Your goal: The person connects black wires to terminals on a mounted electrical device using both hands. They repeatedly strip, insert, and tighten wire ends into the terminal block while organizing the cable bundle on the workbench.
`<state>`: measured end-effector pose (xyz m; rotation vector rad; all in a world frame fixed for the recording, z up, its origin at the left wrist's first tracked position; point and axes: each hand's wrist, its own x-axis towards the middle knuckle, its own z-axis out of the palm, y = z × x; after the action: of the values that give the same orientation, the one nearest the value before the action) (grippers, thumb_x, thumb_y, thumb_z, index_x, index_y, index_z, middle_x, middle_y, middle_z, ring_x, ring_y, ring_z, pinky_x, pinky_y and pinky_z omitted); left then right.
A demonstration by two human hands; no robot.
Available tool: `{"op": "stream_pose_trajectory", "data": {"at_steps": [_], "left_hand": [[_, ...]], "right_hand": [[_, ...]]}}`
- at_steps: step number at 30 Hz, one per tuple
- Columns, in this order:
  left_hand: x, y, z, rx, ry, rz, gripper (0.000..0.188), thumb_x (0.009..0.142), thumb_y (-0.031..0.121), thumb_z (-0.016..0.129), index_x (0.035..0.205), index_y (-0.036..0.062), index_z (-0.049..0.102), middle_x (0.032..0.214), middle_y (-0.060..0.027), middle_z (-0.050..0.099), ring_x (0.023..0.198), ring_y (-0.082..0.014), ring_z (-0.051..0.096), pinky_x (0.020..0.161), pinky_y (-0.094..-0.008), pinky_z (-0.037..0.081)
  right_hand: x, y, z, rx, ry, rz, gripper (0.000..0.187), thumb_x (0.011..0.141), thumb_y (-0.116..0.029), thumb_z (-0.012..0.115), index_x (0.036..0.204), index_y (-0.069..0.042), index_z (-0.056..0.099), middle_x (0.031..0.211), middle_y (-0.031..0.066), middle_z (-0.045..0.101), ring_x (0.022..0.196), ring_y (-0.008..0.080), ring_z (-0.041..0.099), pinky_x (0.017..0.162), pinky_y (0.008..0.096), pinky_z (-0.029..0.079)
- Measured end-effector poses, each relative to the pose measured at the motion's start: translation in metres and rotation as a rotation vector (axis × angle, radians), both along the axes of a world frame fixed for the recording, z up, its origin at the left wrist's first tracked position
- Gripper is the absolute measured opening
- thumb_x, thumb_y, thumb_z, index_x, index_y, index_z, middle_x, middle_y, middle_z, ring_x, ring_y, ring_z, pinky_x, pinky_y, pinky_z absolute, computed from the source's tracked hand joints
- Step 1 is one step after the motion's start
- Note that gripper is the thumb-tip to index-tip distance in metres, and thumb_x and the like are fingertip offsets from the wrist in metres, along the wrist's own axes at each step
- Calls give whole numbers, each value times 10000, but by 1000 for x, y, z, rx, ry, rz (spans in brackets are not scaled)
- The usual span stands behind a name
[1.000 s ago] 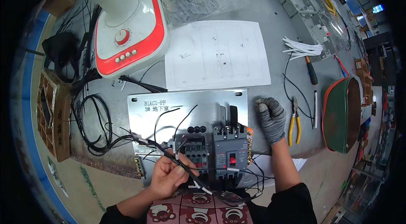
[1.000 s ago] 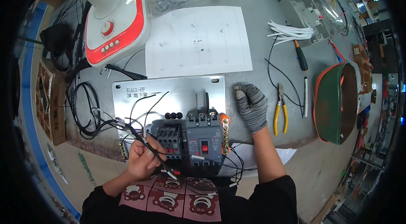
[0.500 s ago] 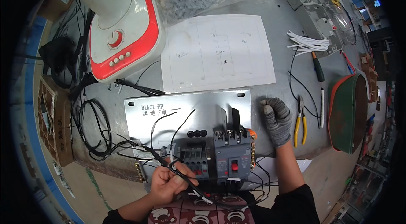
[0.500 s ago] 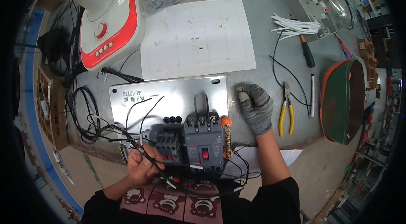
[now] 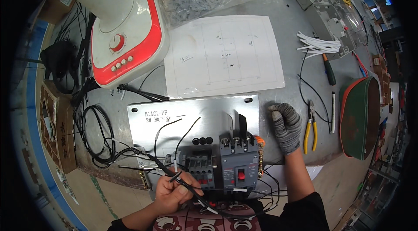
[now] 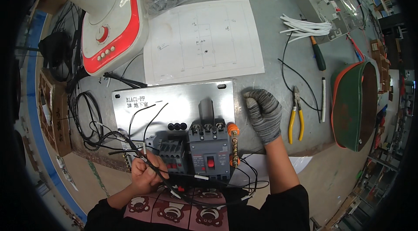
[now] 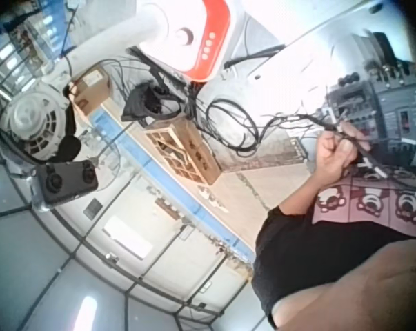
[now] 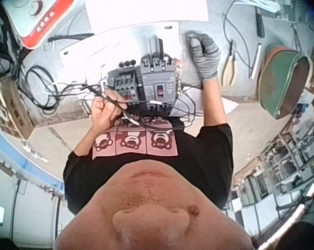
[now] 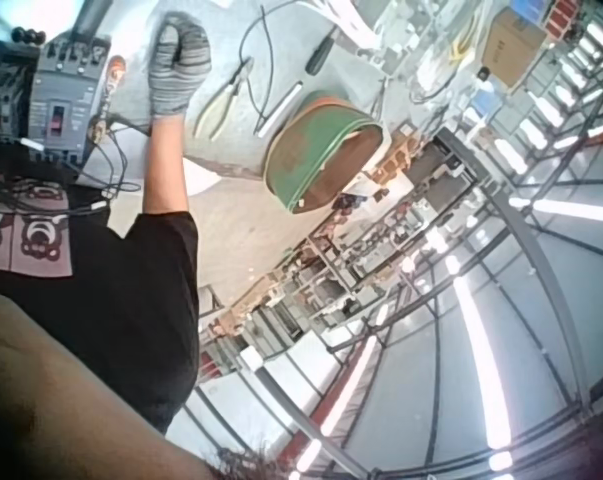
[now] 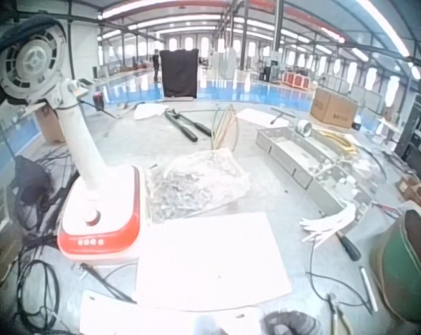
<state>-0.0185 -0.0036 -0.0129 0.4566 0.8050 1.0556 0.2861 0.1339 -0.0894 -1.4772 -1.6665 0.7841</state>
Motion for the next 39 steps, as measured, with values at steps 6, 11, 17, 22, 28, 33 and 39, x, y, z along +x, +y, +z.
{"op": "stream_pose_trajectory", "data": {"at_steps": [6, 11, 17, 22, 28, 33, 39], "left_hand": [[0, 1, 0, 0, -2, -3, 134, 934, 86, 498, 977, -40, 504, 906, -218, 640, 459, -50, 383, 434, -204, 322], [0, 1, 0, 0, -12, 4, 125, 931, 81, 502, 988, -30, 493, 913, -228, 635, 465, -51, 387, 433, -207, 324], [0, -1, 0, -7, -17, 13, 114, 928, 82, 506, 982, -16, 486, 906, -240, 628, 465, -50, 385, 431, -209, 325], [1, 0, -3, 21, -2, 15, 113, 927, 88, 507, 967, -14, 481, 899, -242, 627, 456, -49, 374, 429, -205, 321], [1, -1, -1, -21, 4, 27, 112, 937, 81, 494, 986, -18, 479, 939, -249, 604, 516, -76, 476, 447, -198, 339], [-1, -3, -1, -35, -50, 25, 109, 946, 79, 497, 1004, -11, 479, 962, -245, 592, 629, -116, 573, 464, -197, 355], [-1, -2, -1, -30, -38, 18, 118, 947, 89, 503, 1009, -9, 478, 965, -242, 591, 663, -127, 590, 470, -199, 359]], "right_hand": [[1, 0, -2, 4, -9, 0, 111, 849, -112, 627, 898, -26, 677, 824, 115, 666, 755, 257, 641, 711, 332, 506], [2, 0, -2, 11, -28, 11, 112, 852, -111, 626, 902, -25, 677, 821, 114, 665, 749, 253, 640, 702, 328, 505], [0, 0, -1, 15, -7, 2, 120, 855, -123, 629, 907, -27, 678, 824, 114, 666, 747, 245, 640, 700, 322, 506], [0, 1, 1, 3, -26, -3, 129, 852, -138, 634, 910, -32, 680, 834, 116, 670, 767, 249, 644, 715, 327, 509], [2, -1, -3, -1, -45, -5, 134, 850, -151, 637, 910, -40, 683, 854, 118, 673, 792, 263, 644, 736, 340, 507], [3, -1, -2, 7, -54, -9, 136, 851, -152, 636, 911, -39, 681, 850, 123, 670, 788, 271, 641, 734, 342, 503], [1, 0, 0, -3, -41, -6, 140, 853, -157, 635, 905, -35, 682, 835, 125, 666, 767, 269, 638, 719, 337, 503]]}}
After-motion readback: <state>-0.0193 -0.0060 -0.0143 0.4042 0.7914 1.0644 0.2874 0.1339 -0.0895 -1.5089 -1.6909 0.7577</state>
